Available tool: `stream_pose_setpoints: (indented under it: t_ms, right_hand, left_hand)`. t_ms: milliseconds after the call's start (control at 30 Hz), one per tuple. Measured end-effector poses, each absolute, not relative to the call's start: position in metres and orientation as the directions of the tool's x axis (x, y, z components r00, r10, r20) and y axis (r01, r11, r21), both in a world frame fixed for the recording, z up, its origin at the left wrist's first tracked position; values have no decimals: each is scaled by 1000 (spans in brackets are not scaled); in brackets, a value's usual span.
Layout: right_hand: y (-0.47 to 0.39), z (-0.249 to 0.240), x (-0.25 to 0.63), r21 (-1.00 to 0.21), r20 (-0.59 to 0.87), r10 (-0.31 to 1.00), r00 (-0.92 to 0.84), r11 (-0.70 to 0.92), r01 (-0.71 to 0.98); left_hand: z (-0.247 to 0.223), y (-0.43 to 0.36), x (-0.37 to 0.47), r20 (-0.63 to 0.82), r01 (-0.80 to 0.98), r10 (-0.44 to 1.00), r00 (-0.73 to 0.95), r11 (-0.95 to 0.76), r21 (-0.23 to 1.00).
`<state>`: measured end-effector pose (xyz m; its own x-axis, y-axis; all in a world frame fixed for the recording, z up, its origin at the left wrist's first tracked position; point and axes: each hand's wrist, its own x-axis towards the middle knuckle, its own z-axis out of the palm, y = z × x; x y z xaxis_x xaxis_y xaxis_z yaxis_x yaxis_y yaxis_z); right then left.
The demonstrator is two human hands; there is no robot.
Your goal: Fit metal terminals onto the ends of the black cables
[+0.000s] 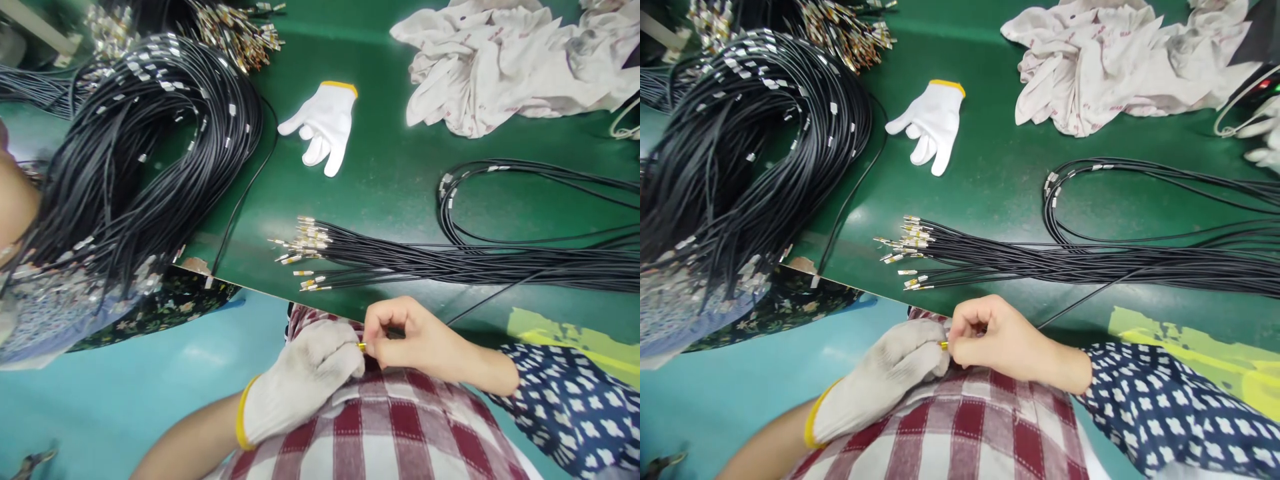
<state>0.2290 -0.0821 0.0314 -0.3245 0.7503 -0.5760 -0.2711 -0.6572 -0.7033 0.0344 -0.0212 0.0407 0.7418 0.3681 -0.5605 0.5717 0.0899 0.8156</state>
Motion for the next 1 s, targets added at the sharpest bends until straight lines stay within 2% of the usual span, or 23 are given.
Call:
stream_pose_setpoints:
  t_ms: [100,267,333,400,467,500,567,633,833,1000]
  right_hand:
    - [-83,28,226,-692,-581,748,-321,-662,-288]
    - [-80,19,233,-663,-551,735,-395,-673,-329]
    - [-78,20,241,-707,-505,743,-440,-648,-282]
    - [-78,25,250,-824,-442,804,-397,-539,-175]
    - [-83,32,254,-951,-307,933,-189,-308,20]
    - [-87,35,254,-972,-188,980,-59,-177,154]
    - [-96,40,251,-909,72,991,111,19,416]
    - [-103,41,244,-816,212,970,123,106,568]
    - [-108,38,233,-624,426,902,75,233,746]
    - [-108,40,231,-571,415,910,19,244,784]
  left_hand:
    - [37,-21,33,-524,544,379,763,64,837]
    - [46,-18,44,-667,637,298,683,203,743]
    - [50,-15,49,-700,644,298,649,275,714]
    - [54,-12,52,-705,612,305,640,351,708]
    - [56,-8,54,-697,577,301,651,401,712]
    - [56,-7,54,-691,563,296,659,415,714]
    - [57,-5,54,-686,550,291,667,428,717]
    - [56,-4,54,-671,543,298,679,411,732]
    - [55,-5,55,-620,524,343,706,336,782]
    - [52,-8,55,-633,491,351,690,415,766]
